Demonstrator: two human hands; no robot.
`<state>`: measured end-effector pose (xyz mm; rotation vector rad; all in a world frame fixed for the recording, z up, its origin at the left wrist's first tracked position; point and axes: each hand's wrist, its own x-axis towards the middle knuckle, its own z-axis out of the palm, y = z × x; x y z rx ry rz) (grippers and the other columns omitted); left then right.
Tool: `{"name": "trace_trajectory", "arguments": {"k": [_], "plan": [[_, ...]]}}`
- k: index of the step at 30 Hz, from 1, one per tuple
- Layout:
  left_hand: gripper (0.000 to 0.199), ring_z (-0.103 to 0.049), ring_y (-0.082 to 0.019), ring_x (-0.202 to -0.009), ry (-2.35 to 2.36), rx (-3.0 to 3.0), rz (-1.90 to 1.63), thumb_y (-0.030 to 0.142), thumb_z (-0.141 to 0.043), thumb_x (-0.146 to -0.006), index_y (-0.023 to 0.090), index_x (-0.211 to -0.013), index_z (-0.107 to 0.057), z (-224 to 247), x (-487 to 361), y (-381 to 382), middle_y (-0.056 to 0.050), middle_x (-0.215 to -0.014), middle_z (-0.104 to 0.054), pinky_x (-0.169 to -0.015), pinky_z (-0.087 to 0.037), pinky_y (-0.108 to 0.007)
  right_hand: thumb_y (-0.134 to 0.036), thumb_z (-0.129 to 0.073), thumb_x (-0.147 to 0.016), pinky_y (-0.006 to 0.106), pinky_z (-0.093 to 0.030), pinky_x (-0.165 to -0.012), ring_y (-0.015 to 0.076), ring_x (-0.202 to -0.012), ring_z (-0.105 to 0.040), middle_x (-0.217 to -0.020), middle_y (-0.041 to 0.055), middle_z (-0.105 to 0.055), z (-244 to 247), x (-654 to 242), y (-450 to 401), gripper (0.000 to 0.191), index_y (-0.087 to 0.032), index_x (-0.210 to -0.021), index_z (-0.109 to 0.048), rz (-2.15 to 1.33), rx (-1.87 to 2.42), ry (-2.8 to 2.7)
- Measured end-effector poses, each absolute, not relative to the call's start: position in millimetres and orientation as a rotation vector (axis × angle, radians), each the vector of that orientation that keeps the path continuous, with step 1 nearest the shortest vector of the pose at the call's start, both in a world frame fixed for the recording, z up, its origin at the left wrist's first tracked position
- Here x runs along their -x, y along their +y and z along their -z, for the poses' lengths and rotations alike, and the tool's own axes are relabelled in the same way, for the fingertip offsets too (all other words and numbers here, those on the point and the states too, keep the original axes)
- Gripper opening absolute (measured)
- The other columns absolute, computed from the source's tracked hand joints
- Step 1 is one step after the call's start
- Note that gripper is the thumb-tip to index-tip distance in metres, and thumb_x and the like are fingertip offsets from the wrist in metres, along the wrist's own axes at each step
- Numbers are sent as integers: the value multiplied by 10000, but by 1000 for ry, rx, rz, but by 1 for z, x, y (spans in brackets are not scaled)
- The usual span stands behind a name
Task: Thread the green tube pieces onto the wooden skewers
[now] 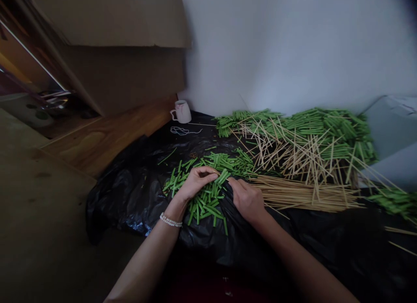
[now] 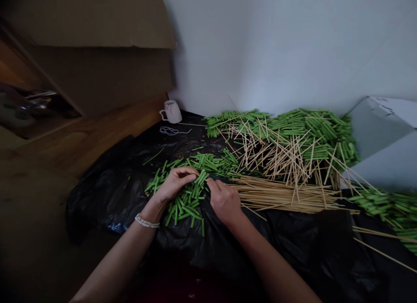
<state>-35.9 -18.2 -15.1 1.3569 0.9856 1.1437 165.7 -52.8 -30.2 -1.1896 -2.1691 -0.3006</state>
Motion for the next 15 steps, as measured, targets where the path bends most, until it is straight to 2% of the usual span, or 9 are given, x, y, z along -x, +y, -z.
{"name": "trace_trajectory", "arguments": {"k": [5,10,15], "plan": [[239,-630,-196,-795,1193,-1517,-1260,387,-664,-800,156,-778,-721,14,45,-16,-62,-814,-705,-779,-471,-311,-145,-448,-922,244,-350,-612,118,-655,-582,-749,20,-667,32,-174,-47,269,-167,-1075,-669,353,1224,-2080],[184,-573,-221,-892,1366,-2172,-1037,323,-657,-789,182,-674,-684,18,43,-16,-57,-841,-677,-902,-397,-390,-153,-451,-922,246,-349,-591,114,-641,-581,-763,22,-678,33,-176,-46,271,-178,-1077,-672,353,1243,-2089],[144,-485,-277,-1063,1514,-2425,-817,340,-696,-724,201,-692,-677,23,41,-19,-69,-1025,-636,-939,-340,-443,-171,-448,-929,243,-365,-605,120,-675,-601,-786,33,-687,33,-175,-46,269,-175,-1076,-673,332,1253,-2097]]}}
